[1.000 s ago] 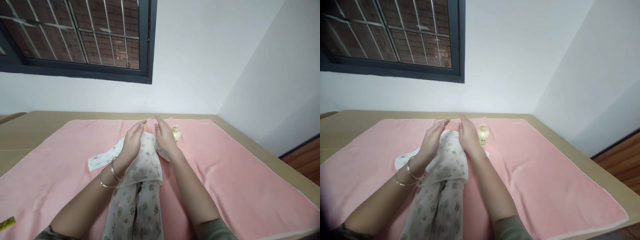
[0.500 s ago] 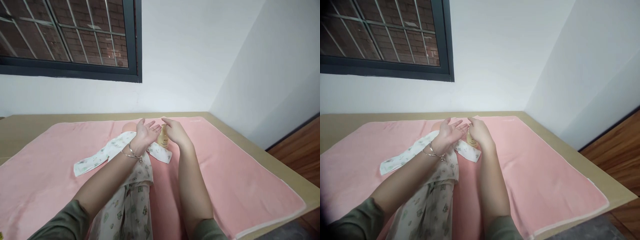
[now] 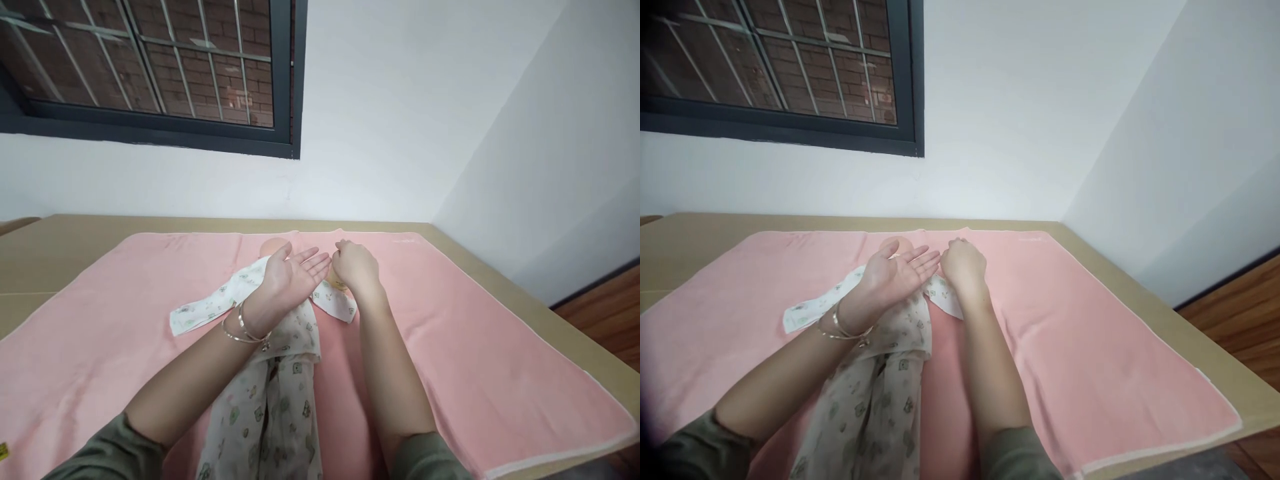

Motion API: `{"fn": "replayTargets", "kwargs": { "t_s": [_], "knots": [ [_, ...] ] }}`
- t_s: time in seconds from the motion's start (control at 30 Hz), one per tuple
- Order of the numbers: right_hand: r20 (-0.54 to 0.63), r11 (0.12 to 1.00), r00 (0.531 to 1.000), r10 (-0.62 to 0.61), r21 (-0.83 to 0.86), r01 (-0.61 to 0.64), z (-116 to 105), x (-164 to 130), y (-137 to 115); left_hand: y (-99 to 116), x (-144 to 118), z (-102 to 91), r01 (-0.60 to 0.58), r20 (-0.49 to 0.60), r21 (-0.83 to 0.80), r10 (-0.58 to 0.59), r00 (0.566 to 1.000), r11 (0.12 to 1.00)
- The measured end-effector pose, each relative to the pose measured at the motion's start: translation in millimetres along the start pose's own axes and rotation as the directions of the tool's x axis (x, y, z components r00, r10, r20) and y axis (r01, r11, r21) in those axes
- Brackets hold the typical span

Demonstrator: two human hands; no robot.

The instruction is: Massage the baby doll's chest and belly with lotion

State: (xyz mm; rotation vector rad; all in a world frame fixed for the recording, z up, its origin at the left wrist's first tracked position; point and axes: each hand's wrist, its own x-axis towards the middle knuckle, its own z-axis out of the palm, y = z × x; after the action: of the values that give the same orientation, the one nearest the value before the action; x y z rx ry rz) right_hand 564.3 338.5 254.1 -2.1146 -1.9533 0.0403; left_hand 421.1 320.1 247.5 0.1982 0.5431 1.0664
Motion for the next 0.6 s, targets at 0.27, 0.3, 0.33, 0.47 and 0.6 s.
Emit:
{"fn": "replayTargets", "kwargs": {
  "t_s": [0.27, 0.3, 0.33, 0.47, 0.6],
  "knots": [
    [-0.028, 0.996, 0.997, -0.067, -0.059, 0.066, 2, -8, -12, 22, -63, -23.9, 0.058, 0.024, 0.097, -0.06, 0.998, 0.994],
    [-0.043, 0.992, 0.992, -0.116, -0.054, 0.113, 2, -13, -17, 24, -69, -25.4, 0.058, 0.04, 0.106, -0.063, 0.997, 0.993],
    [-0.073, 0.985, 0.982, -0.172, -0.025, 0.171, 2, -20, -24, 26, -76, -26.5, 0.052, 0.052, 0.113, -0.058, 0.997, 0.992],
    [-0.279, 0.856, 0.877, -0.392, 0.238, 0.459, 4, -62, -61, 36, -102, -25.1, -0.016, 0.116, 0.108, 0.004, 0.993, 0.994],
    [-0.346, 0.656, 0.716, -0.607, 0.291, 0.696, 14, -109, -91, 52, -130, -19.6, -0.056, 0.231, 0.086, 0.035, 0.972, 0.995]
  ]
}}
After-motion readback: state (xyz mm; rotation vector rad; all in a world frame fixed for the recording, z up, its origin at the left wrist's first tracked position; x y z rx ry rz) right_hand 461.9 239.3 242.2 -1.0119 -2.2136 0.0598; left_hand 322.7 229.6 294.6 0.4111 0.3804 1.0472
